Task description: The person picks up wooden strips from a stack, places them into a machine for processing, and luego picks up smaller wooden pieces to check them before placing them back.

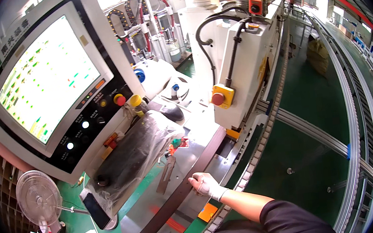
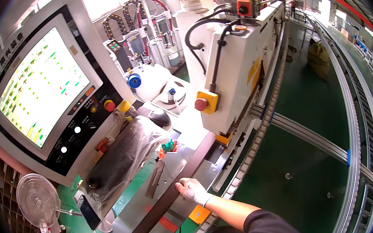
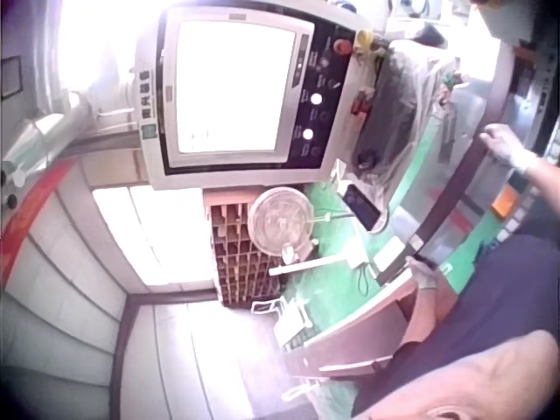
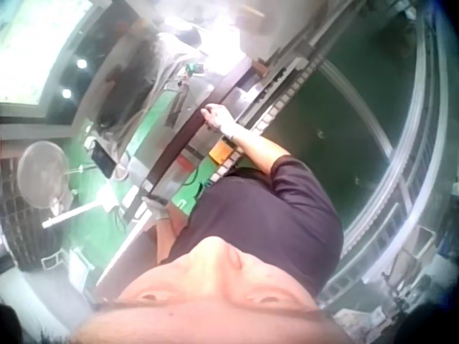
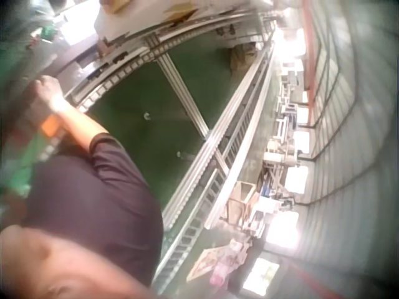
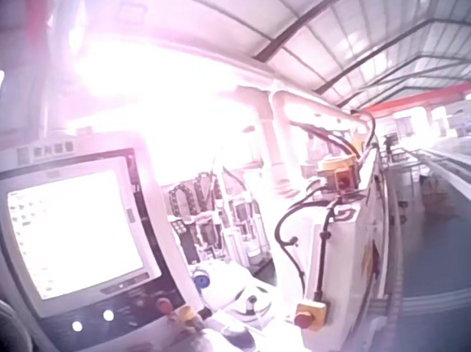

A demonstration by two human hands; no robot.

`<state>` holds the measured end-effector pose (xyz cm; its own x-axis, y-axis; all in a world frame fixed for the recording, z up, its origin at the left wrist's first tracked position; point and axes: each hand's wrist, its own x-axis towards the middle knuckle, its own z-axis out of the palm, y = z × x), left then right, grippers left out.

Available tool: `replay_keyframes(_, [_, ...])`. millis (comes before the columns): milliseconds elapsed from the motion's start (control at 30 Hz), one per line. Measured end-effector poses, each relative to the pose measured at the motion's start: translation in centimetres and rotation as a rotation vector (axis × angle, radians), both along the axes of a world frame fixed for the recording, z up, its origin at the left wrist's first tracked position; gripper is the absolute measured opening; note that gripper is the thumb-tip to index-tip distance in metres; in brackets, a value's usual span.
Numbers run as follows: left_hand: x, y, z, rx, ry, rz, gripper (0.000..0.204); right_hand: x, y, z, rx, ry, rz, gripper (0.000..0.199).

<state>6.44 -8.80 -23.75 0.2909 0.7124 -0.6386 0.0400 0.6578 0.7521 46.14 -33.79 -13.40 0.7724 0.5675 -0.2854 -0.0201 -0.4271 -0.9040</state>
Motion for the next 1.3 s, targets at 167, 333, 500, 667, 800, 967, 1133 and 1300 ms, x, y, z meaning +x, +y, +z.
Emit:
replay_keyframes(167, [-1.2, -0.3, -0.5, 0.008, -0.030, 0.040, 0.060, 0.4, -0.6, -0.2, 0.037, 0.157, -0.007, 0.034])
replay_keyframes(333, [-1.3, -0.3, -1.0, 0.007, -0.052, 0.073, 0.059, 0.7, -0.6, -0.1, 0.016, 0.145, -0.012, 0.035])
replay_keyframes(500, [-4.5, -0.2, -2.2, 0.047, -0.100, 0.146, 0.059, 0.9, 1.6, -3.8, 0.025, -0.076, 0.025, 0.029])
replay_keyframes(667, [-3.4, -0.4, -3.4, 0.189, 0.094, 0.150, 0.055, 0.0, 0.9, -0.5, 0.131, 0.253, -0.188, 0.031])
replay_keyframes(800, [2.2, -2.9, 2.9, 0.371, 0.091, 0.125, 0.045, 3.3, -1.0, -9.3, 0.033, -0.374, -0.038, 0.026])
replay_keyframes(967, [-2.6, -3.0, -7.1, 0.516, 0.486, 0.028, 0.049, 1.1, -0.1, -5.2, 0.186, 0.100, -0.093, 0.030])
replay_keyframes(1133, [-2.5, -1.9, -7.6, 0.622, 0.650, -0.258, 0.046, 1.0, -1.2, -5.4, 0.204, 0.195, -0.132, 0.025])
replay_keyframes(1300, [-2.5, -4.6, -8.2, 1.216, 0.619, -0.301, 0.047, 1.7, 0.6, -3.5, 0.090, -0.024, -0.006, 0.028])
